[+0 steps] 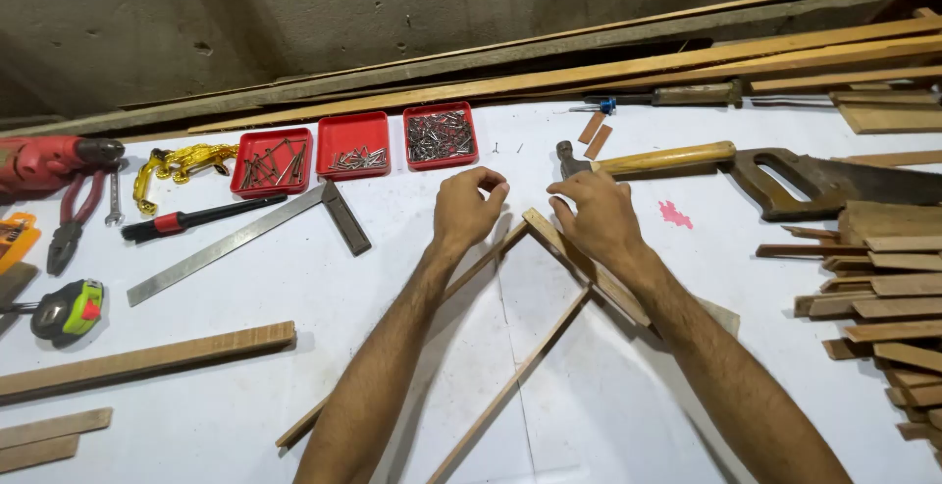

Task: Assemble small wooden frames by joining thin wooden strips with nails and a hammer on a workbench.

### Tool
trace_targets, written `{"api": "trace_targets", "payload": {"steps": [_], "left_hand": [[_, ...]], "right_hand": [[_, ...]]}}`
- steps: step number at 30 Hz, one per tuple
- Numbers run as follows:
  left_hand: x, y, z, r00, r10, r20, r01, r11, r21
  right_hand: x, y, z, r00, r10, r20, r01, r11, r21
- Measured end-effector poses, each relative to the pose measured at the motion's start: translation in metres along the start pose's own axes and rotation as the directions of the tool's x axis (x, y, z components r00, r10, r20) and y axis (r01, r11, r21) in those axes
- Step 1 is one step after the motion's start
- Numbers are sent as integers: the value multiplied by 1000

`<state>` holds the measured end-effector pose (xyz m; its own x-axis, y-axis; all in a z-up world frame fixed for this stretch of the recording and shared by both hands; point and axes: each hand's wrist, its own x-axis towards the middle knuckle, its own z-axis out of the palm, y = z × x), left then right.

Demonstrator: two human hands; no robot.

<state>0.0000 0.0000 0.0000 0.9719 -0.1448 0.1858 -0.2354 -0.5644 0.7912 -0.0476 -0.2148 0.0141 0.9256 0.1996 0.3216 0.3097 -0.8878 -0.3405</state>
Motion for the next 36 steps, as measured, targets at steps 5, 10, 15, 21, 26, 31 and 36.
{"api": "trace_targets", "payload": {"steps": [5,10,15,21,26,31,36], "left_hand": [[27,-9,18,994,103,-40,-100,991,88],[48,-7,29,993,109,-45,-94,961,259],[60,-11,40,988,135,-77,-104,944,313],[60,-12,44,985,140,-101,-103,944,312],[58,-9,39,987,123,-103,-86,948,307],[47,15,34,996,10,-94,-16,998,-63],[25,48,30,983,-168,75,184,889,-419]], "right_hand": [[60,22,35,991,-134,-19,130,982,-137],[105,30,58,970,-241,-40,214,916,-338],[126,62,88,957,-274,98,291,902,-318],[126,60,86,914,-384,132,402,811,-425],[118,33,60,944,-276,179,324,873,-364],[88,21,18,978,-210,6,210,978,13],[64,27,-8,986,-162,-40,166,977,136]]}}
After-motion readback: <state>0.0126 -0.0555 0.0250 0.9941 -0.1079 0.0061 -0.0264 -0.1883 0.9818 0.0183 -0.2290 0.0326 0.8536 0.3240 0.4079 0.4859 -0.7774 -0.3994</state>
